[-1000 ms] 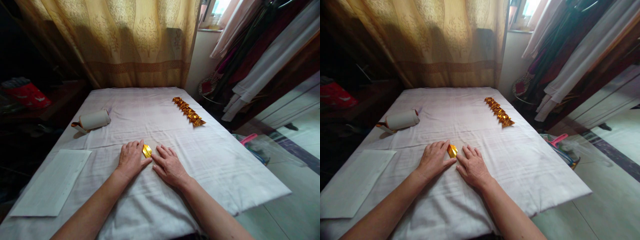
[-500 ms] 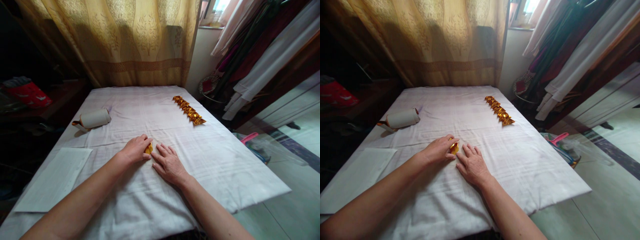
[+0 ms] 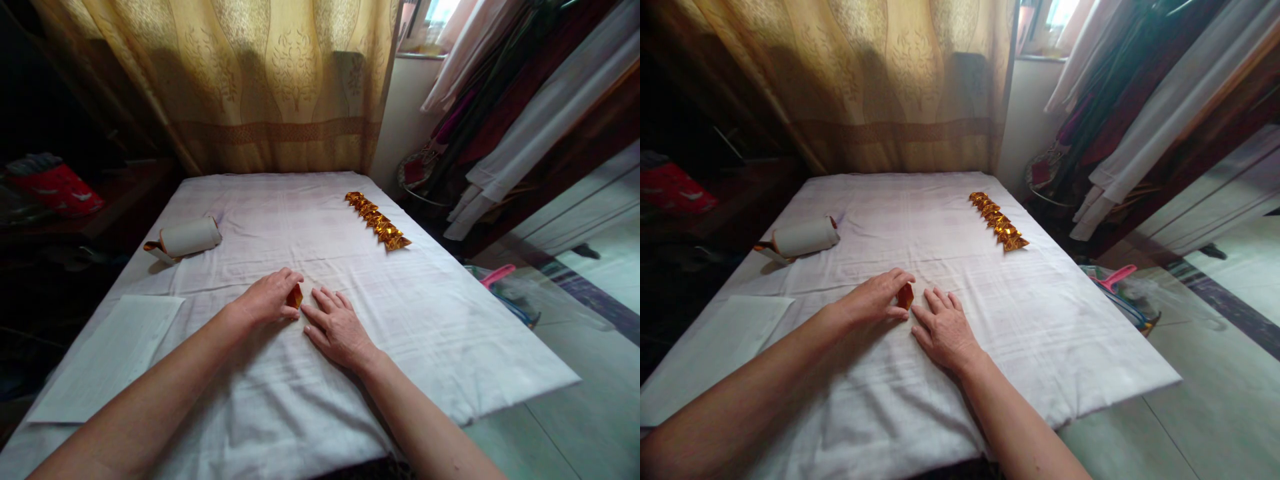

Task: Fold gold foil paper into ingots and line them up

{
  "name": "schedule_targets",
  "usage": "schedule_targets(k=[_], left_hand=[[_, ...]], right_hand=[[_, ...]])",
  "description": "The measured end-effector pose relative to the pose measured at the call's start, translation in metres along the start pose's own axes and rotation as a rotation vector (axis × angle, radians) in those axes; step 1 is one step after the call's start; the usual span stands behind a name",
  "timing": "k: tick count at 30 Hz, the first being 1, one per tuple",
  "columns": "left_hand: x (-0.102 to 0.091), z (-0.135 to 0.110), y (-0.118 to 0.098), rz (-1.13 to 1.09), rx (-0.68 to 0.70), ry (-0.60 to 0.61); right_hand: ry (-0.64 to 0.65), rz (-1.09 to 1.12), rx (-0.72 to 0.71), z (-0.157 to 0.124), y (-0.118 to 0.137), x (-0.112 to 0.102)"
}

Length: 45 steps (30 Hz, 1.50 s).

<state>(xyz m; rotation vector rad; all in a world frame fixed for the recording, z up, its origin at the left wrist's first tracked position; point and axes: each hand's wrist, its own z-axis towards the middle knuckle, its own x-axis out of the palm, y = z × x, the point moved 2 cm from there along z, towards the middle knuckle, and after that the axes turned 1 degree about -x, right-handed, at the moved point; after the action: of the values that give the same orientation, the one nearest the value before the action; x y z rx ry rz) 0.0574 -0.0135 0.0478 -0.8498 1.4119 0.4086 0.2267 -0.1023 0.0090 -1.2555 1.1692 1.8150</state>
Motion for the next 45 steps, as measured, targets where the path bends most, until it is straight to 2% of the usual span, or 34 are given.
schedule_targets(k=[4, 14, 18, 21, 24, 30, 37, 45], left_hand=[[0.002, -0.011, 0.003, -0.017, 0.038, -0.071], [0.018, -0.051, 0.019, 0.154, 0.073, -0.264], [0.023, -0.063, 0.013, 0.133, 0.102, -0.365], [0.028, -0.071, 0.005, 0.126, 0.209, -0.410], [0.035, -0.074, 0.002, 0.126, 0.275, -0.419], [0.041, -0.073, 0.006, 0.036, 0.225, -0.383], [0.036, -0.074, 0.006, 0.009, 0.108, -0.347], [0.035, -0.069, 0.007, 0.048, 0.036, -0.351]], right_hand=[[-0.004, -0.002, -0.011, 0.000, 0.000, 0.000], [-0.062, -0.001, -0.052, 0.000, 0.000, 0.005], [-0.087, 0.006, -0.079, 0.001, 0.004, 0.004], [-0.119, 0.016, -0.098, 0.001, 0.007, 0.004], [-0.153, 0.033, -0.123, 0.001, 0.008, 0.006], [-0.156, 0.063, -0.196, 0.004, 0.006, 0.007], [-0.023, 0.068, -0.324, 0.016, -0.001, -0.004], [0.025, 0.054, -0.303, 0.029, 0.005, -0.006]])
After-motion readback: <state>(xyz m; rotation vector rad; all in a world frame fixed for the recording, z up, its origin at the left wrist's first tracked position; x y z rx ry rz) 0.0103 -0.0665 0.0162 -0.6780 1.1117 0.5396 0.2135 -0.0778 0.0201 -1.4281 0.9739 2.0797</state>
